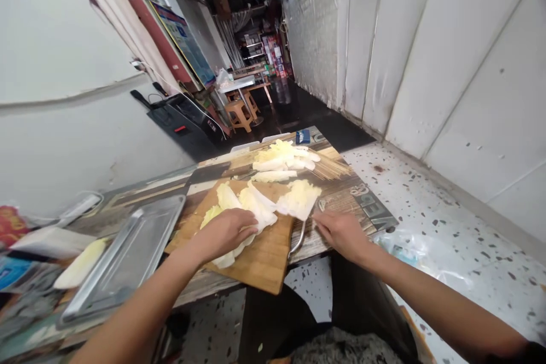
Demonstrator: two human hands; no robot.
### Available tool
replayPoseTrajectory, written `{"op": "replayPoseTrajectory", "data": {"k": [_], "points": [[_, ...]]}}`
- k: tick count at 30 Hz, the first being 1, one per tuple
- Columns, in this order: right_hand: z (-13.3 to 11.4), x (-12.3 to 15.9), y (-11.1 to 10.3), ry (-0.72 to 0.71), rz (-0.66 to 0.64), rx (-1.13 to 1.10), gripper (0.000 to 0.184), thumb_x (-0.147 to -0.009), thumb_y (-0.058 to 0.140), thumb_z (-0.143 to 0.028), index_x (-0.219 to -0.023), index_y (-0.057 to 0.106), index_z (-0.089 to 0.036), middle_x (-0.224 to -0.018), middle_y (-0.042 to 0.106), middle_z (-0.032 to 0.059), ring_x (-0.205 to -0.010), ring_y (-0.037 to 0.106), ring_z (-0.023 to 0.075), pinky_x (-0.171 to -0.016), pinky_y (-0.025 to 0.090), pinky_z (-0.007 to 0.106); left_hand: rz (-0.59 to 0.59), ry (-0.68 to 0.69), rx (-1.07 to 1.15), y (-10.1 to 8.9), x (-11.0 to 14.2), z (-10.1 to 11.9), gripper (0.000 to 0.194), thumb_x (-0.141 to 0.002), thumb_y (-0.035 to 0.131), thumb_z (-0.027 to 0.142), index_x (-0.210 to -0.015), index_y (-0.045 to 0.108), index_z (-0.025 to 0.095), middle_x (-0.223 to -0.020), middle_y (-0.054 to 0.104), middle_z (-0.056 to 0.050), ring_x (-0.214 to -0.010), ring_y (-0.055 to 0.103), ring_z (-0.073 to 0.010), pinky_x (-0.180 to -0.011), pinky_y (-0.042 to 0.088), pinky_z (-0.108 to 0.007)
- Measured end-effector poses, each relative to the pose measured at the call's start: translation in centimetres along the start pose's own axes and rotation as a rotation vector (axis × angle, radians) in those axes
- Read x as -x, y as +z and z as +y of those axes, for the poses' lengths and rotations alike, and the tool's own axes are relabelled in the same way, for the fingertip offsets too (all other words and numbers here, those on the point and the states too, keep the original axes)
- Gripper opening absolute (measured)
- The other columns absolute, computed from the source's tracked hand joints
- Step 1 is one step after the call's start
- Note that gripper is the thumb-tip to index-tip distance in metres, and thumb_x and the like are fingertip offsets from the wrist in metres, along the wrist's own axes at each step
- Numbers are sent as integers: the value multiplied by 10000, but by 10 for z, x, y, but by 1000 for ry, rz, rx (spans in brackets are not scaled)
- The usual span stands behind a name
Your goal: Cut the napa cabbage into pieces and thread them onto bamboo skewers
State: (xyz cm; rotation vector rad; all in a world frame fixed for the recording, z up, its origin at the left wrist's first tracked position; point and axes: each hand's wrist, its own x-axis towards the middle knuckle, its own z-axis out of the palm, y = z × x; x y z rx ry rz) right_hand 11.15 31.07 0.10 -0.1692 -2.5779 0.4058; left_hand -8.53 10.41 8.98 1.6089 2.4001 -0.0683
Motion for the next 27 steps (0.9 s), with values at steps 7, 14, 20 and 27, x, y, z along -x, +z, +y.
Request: {"op": "replayPoseTrajectory", "data": {"k": [7,14,20,27], "points": [[-11,3,7,23,-157,194,265,-968,404,-195,-874,651,-179,-794,678,31,-708,656,177,-577,438,263,8,20,-13,0,-5,-1,418,-945,384,446,-981,728,212,-1124,712,-80,-1070,633,-251,-943,457,-329],[4,-2,24,69,-39,182,232,-952,458,-209,-1045,661,-146,-791,697,60,-584,597,167,-489,356,271,91,-36,-28,-10,-18,-12,386,-926,385,342,-1046,717,188,-1113,718,-84,-1028,648,-250,-916,463,-332],[41,-8,-9,179,338,92,321,-968,433,-292,-1017,730,-178,-817,727,64,-687,652,170,-578,440,265,50,-66,-60,-8,-50,6,401,-923,427,440,-1060,716,197,-1122,712,-89,-1042,638,-249,-915,451,-314],[35,2,-26,187,361,-11,293,-952,459,-276,-965,736,-182,-859,742,58,-756,686,177,-629,480,258,-68,-265,-261,3,-81,27,435,-858,471,487,-1008,709,155,-989,715,-159,-951,654,-310,-775,477,-345]]}}
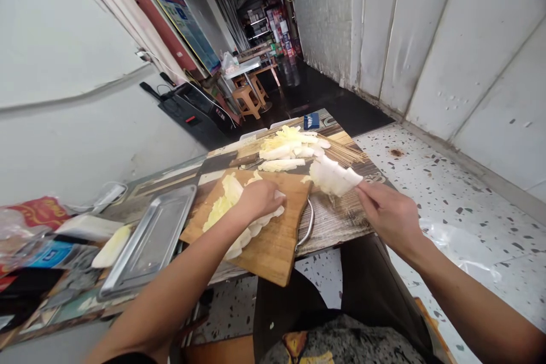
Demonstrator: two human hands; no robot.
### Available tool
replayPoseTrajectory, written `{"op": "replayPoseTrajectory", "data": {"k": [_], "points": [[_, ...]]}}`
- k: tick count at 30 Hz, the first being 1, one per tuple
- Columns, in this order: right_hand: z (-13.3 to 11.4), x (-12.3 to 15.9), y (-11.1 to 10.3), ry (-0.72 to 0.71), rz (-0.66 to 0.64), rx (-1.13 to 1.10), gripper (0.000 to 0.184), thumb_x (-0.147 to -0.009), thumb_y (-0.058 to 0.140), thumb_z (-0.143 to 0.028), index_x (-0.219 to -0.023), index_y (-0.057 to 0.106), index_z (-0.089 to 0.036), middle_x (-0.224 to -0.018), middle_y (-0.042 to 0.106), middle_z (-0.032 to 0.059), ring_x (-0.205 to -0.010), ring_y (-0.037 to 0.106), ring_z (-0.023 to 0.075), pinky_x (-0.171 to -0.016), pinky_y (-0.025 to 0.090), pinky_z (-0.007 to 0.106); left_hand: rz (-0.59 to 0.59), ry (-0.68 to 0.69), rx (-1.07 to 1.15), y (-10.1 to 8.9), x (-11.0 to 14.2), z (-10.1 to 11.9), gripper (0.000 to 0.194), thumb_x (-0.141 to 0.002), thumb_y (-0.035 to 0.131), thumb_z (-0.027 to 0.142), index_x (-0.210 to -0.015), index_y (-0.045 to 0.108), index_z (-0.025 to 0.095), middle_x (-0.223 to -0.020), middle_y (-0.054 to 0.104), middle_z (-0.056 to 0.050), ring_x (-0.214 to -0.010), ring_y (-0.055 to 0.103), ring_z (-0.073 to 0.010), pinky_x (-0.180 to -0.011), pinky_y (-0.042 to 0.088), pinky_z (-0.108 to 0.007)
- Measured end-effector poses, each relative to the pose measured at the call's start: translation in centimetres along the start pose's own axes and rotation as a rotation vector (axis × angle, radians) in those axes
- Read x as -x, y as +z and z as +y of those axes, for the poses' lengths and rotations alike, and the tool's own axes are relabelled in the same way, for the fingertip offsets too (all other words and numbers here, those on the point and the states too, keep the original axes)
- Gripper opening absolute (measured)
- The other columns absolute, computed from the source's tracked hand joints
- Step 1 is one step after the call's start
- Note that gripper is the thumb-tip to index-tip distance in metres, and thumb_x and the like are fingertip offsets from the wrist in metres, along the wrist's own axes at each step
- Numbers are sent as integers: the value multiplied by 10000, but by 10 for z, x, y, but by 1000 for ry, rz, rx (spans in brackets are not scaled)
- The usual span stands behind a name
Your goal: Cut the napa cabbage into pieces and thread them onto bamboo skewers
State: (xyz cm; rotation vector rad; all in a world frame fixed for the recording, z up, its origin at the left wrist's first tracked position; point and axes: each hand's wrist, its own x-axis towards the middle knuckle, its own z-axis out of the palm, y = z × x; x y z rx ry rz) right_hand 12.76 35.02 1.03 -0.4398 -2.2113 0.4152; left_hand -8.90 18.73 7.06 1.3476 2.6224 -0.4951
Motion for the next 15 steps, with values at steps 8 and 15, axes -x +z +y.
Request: {"op": "replayPoseTrajectory", "data": {"k": [8,15], "points": [[2,10,0,136,-77,-190,290,-952,457,-306,-937,730,-212,-890,747,39,-745,688,191,-644,509,285,-29,8,-29,-4,-5,21,230,-774,548,217,-847,714,76,-880,710,-200,-852,674,-308,-720,477,-334],[-4,11,-19,139,-46,-198,277,-953,465,-312,-1028,721,-233,-969,746,35,-815,696,212,-728,549,323,307,-3,196,-38,8,-6,273,-857,405,216,-843,665,133,-861,699,-126,-828,644,-236,-722,464,-305]]}}
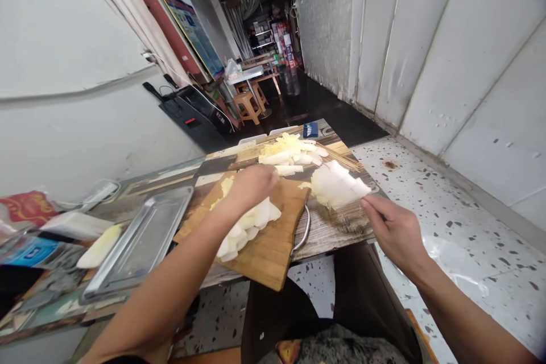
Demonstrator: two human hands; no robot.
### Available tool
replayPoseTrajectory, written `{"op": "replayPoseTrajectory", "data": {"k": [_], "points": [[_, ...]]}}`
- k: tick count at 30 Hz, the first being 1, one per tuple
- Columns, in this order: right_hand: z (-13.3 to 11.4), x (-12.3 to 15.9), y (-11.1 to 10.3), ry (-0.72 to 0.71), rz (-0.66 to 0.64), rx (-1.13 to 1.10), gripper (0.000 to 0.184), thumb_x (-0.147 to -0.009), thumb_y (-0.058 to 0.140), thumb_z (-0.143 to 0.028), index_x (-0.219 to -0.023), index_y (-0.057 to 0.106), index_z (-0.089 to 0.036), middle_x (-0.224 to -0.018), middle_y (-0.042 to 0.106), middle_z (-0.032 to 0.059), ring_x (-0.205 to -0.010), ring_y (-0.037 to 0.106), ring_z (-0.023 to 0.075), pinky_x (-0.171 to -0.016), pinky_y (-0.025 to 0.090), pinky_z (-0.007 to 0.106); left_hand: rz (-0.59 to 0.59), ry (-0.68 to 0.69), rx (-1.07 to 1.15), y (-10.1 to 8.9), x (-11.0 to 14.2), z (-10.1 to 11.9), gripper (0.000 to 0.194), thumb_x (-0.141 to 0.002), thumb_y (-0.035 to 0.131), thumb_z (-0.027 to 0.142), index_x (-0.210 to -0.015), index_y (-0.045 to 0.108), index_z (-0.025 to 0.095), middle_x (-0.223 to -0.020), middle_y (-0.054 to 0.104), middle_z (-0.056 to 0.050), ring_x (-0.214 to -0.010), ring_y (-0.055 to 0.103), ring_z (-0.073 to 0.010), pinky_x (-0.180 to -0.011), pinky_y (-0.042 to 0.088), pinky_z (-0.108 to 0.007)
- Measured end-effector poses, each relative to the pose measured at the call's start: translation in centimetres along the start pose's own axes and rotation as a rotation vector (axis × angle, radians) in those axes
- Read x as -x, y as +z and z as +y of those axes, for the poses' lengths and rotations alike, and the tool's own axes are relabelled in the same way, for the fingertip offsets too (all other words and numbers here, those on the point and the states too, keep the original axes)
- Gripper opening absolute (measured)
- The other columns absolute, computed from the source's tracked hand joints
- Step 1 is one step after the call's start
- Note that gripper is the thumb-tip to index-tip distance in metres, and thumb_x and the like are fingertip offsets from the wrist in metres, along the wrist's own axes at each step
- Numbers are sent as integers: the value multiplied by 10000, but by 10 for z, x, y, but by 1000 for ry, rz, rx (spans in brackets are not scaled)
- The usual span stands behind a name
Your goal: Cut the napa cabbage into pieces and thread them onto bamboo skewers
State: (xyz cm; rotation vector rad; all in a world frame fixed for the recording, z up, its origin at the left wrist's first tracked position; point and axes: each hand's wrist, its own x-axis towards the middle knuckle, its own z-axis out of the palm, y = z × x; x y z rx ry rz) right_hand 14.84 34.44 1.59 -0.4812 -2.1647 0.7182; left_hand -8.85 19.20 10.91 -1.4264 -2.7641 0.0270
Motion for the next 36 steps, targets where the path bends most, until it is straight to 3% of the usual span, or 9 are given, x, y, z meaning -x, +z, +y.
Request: {"op": "replayPoseTrajectory", "data": {"k": [3,7,15,17,19,21,24,29,36], "points": [[-10,-2,-10,-55,16,12,252,-948,479,-289,-1008,716,-229,-960,744,41,-814,698,215,-713,553,314,236,-24,607,-21,20,-21,213,-837,463,273,-875,639,158,-862,697,-50,-641,602,-147,-613,470,-250],[-26,-2,-18,-123,9,52,225,-946,482,-268,-1006,697,-238,-905,741,33,-767,698,210,-678,550,310,305,-94,1338,-23,61,-28,152,-792,617,302,-755,575,160,-955,716,-60,-497,521,-74,-422,400,-186],[-48,-11,-21,-348,-92,133,218,-937,497,-263,-1054,681,-262,-931,749,17,-753,713,220,-598,541,312,446,-190,2002,4,96,-17,361,-678,815,379,-866,583,175,-872,719,-25,-692,638,-83,-367,360,-67],[-52,-17,-28,-369,-80,173,232,-938,493,-274,-1072,681,-279,-926,751,7,-732,714,225,-568,534,319,440,-194,2081,5,96,-17,365,-697,808,374,-883,554,190,-885,718,-9,-740,664,-84,-354,346,-44],[-54,-22,-38,-389,-77,211,238,-938,493,-282,-1083,681,-290,-920,752,1,-712,713,231,-540,525,327,437,-202,2091,5,97,-16,346,-732,784,379,-886,533,197,-905,721,-7,-799,688,-105,-440,457,-64],[-54,-24,-50,-418,-77,253,237,-936,498,-277,-1093,676,-281,-942,749,5,-734,716,244,-550,533,338,436,-196,2063,6,99,-14,337,-756,767,393,-889,529,196,-915,727,-13,-855,702,-140,-620,579,-166],[-53,-25,-64,-448,-105,275,223,-934,505,-251,-1094,659,-274,-970,742,6,-779,714,252,-597,553,348,358,-157,2002,9,103,-12,313,-771,763,366,-930,573,174,-905,732,-38,-886,701,-163,-775,598,-275],[-63,-28,-69,-532,-290,134,171,-930,520,-228,-1045,643,-261,-933,739,-4,-714,703,189,-591,561,297,173,-85,1876,16,107,-9,222,-778,759,322,-861,676,134,-906,739,-69,-843,694,-170,-759,574,-267],[-65,-27,-61,-452,-484,5,326,-931,524,-201,-1231,624,-282,-1074,727,3,-864,708,180,-699,576,264,-83,33,1789,19,108,-5,207,-807,730,340,-870,750,144,-899,745,-76,-844,676,-157,-763,531,-230]]}}
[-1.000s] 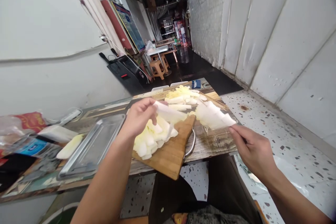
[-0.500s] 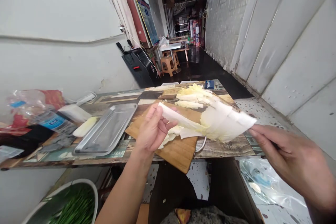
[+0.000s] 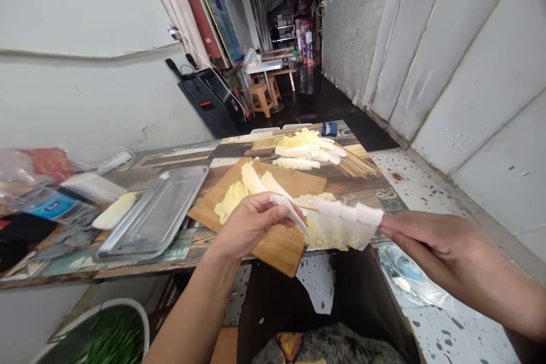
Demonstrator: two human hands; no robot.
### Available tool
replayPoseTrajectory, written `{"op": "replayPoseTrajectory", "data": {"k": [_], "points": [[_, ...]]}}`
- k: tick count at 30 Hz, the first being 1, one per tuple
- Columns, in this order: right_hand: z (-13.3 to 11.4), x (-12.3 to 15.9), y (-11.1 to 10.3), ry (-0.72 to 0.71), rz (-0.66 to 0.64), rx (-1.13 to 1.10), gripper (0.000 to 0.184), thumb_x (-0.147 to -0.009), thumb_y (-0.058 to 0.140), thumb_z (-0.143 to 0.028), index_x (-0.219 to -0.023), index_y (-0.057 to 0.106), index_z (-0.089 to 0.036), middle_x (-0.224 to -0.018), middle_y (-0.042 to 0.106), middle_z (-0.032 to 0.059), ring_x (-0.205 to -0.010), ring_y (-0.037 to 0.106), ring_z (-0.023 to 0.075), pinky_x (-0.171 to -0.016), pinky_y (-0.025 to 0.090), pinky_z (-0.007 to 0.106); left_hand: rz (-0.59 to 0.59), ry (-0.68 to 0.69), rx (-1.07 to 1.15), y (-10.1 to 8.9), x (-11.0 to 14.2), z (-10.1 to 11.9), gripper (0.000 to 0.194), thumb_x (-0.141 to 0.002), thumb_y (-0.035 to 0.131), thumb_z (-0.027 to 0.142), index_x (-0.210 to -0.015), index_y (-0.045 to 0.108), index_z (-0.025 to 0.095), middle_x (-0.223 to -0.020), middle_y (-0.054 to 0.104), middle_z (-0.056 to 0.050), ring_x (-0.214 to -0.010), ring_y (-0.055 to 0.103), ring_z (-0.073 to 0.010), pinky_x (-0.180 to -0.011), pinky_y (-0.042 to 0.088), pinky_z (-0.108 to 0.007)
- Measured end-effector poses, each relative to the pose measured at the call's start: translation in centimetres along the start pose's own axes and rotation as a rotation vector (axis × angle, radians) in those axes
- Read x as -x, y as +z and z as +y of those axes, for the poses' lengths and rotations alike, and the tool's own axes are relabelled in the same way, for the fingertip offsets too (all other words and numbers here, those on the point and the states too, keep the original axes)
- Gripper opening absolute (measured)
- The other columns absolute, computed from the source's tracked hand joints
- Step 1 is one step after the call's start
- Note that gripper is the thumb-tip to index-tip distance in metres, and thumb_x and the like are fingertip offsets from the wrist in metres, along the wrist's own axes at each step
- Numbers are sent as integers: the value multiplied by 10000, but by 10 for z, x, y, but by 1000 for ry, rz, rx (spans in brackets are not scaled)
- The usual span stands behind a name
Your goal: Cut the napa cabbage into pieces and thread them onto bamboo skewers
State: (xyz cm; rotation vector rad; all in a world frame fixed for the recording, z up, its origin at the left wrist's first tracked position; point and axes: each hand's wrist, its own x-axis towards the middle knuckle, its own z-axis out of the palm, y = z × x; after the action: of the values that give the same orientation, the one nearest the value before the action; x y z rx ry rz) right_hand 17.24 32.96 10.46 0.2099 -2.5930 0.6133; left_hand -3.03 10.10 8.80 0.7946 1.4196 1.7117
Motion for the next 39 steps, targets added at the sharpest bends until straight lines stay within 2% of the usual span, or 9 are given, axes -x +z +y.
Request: {"op": "replayPoseTrajectory", "data": {"k": [11,15,22,39], "points": [[1,0,2,-6,-37,5,233,-946,500,-209,-1099,668,-258,-933,730,5,-847,704,187,-649,563,267,-15,-53,25,2,-2,0,182,-783,756,319,-863,759,156,-894,754,-65,-818,667,-132,-765,519,-212],[3,1,1,-4,-37,-23,296,-943,509,-215,-1200,634,-293,-1040,724,-2,-853,703,178,-673,566,265,-29,-49,15,5,-2,2,196,-782,755,336,-849,755,152,-882,750,-63,-805,662,-128,-764,512,-214],[4,4,0,-13,-13,-4,367,-940,514,-215,-1280,594,-329,-1096,720,-5,-863,706,171,-698,571,267,-45,-45,9,8,-3,5,213,-772,762,339,-839,738,139,-860,743,-66,-796,658,-137,-753,510,-232],[4,6,-6,24,-51,-22,351,-944,494,-244,-1261,614,-334,-1048,732,-7,-848,713,204,-662,598,305,-58,-94,-53,8,-3,13,263,-740,775,383,-826,736,137,-880,737,-80,-831,658,-160,-798,500,-274]]}}
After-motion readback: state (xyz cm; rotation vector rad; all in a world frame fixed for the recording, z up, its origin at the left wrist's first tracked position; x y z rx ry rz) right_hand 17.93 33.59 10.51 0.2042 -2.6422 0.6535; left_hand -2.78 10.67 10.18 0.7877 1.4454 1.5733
